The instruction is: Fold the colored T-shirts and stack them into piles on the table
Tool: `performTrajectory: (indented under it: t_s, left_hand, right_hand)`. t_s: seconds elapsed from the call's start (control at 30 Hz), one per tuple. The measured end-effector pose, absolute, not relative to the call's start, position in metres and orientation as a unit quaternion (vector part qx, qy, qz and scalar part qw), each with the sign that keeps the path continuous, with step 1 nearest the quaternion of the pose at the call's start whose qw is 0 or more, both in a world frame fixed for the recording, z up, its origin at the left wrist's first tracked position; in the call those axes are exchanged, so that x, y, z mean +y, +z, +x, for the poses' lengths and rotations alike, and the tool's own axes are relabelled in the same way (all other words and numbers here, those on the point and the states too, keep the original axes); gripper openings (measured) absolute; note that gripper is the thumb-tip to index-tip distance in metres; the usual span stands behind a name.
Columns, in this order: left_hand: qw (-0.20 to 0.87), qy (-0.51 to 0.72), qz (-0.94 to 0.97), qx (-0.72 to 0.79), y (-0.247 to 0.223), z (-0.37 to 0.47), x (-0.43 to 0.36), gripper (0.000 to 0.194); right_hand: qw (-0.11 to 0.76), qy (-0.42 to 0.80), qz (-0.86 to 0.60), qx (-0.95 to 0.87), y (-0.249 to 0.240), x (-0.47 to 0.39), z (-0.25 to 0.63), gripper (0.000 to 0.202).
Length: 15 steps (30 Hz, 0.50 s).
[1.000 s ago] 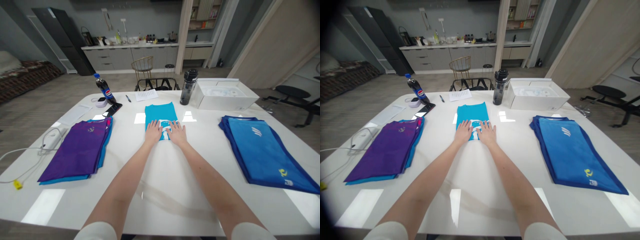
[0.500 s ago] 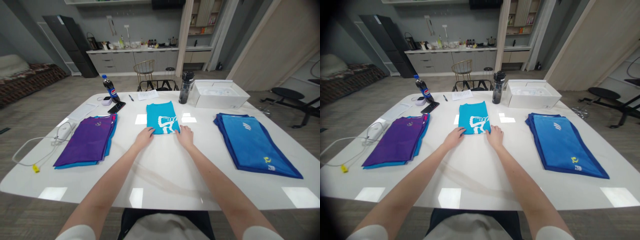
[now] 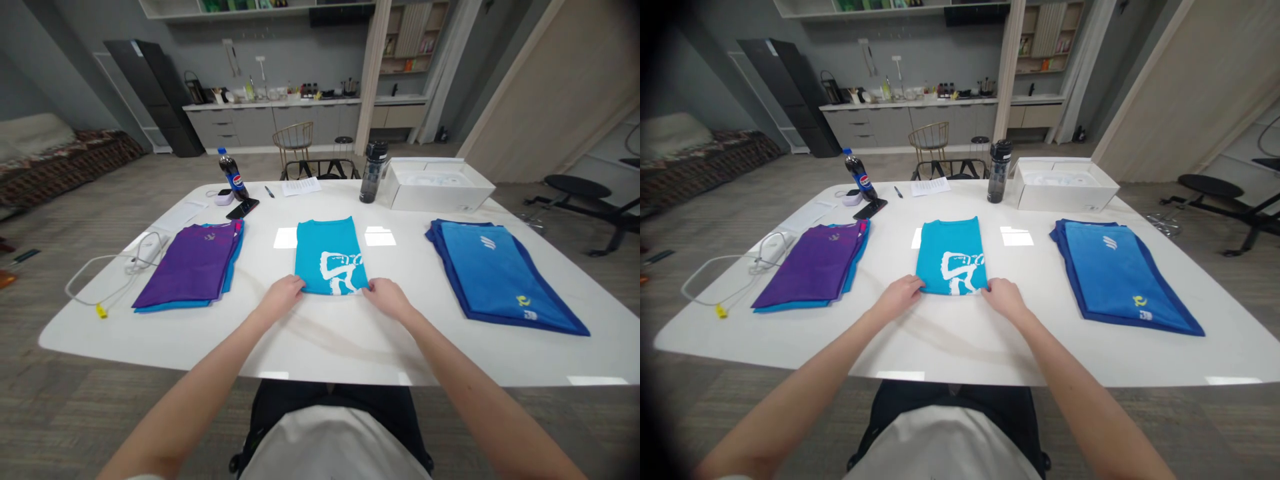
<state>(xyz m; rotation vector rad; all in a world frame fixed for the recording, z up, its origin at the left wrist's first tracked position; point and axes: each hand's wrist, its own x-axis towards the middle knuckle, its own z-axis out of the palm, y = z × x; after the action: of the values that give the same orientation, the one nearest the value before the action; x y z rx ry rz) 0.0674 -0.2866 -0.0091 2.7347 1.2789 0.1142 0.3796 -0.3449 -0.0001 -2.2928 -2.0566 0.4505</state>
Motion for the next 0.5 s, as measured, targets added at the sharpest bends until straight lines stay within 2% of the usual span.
performTrajectory:
  t_s: [0.1, 0.23, 0.33, 0.4, 0.5]
  left_hand:
    - [0.088, 0.028, 0.913, 0.397, -0.003, 0.051, -0.337, 0.022]
    - [0.104, 0.042, 0.911, 0.398, 0.008, 0.042, -0.374, 0.017]
    - [0.085, 0.100, 0.880, 0.457, 0.011, 0.054, -0.362, 0.030]
    - [0.057, 0.131, 0.861, 0.488, 0.008, 0.073, -0.340, 0.036]
    - [0.027, 0.141, 0.856, 0.497, -0.001, 0.111, -0.301, 0.045]
  right_hand:
    - [-0.001, 0.183, -0.698, -0.693, 0.004, -0.396, 0.376, 0.027]
    - [0.006, 0.212, -0.686, -0.696, 0.007, -0.430, 0.374, 0.037]
    - [0.068, 0.181, -0.733, -0.653, 0.007, -0.414, 0.374, 0.044]
    - [0.118, 0.126, -0.748, -0.641, 0.006, -0.387, 0.369, 0.056]
    - [0.147, 0.061, -0.733, -0.661, 0.003, -0.338, 0.350, 0.069]
